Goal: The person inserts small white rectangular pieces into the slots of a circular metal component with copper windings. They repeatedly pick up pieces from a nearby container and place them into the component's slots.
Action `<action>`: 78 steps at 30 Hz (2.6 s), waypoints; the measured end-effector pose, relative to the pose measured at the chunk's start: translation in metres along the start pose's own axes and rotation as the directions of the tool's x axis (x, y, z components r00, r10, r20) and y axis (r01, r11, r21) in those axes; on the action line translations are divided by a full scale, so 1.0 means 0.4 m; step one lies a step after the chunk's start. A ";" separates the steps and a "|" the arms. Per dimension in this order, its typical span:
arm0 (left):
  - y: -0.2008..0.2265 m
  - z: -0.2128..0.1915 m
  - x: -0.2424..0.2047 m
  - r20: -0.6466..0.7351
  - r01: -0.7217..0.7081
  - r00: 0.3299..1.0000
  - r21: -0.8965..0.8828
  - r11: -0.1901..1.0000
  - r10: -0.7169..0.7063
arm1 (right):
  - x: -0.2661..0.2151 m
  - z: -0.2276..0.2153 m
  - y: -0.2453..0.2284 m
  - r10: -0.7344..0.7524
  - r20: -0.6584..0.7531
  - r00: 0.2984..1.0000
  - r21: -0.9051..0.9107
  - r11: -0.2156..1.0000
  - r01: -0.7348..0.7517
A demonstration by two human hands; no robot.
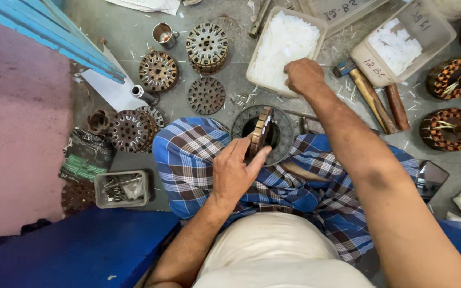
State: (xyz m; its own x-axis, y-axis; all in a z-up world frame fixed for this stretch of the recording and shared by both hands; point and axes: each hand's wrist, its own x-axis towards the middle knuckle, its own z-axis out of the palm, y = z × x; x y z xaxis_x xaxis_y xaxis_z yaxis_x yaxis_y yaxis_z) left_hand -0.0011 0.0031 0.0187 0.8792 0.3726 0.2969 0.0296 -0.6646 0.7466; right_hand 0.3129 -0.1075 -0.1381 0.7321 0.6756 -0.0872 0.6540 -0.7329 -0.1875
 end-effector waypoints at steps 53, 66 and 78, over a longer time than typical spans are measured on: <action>-0.042 0.033 -0.007 0.013 0.151 0.987 -0.409 0.900 -0.159 | -0.543 -0.216 -0.278 0.168 -0.426 0.889 0.765 0.592 0.255; -0.045 0.020 -0.037 0.194 0.362 0.932 -0.462 0.809 -0.306 | -0.414 -0.174 -0.150 0.246 -0.418 0.875 0.634 0.769 0.086; -0.120 0.077 -0.064 -0.073 0.317 0.933 -0.301 0.899 -0.353 | 0.002 -0.001 0.007 0.038 -0.033 0.999 0.008 0.999 -0.038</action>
State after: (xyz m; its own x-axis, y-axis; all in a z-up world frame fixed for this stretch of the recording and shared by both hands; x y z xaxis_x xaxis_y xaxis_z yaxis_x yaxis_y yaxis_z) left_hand -0.0104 0.0056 -0.0429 0.7746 0.6299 0.0567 0.1621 -0.2843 0.9449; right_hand 0.3153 -0.1089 -0.1383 0.7625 0.6440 -0.0619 0.6242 -0.7575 -0.1915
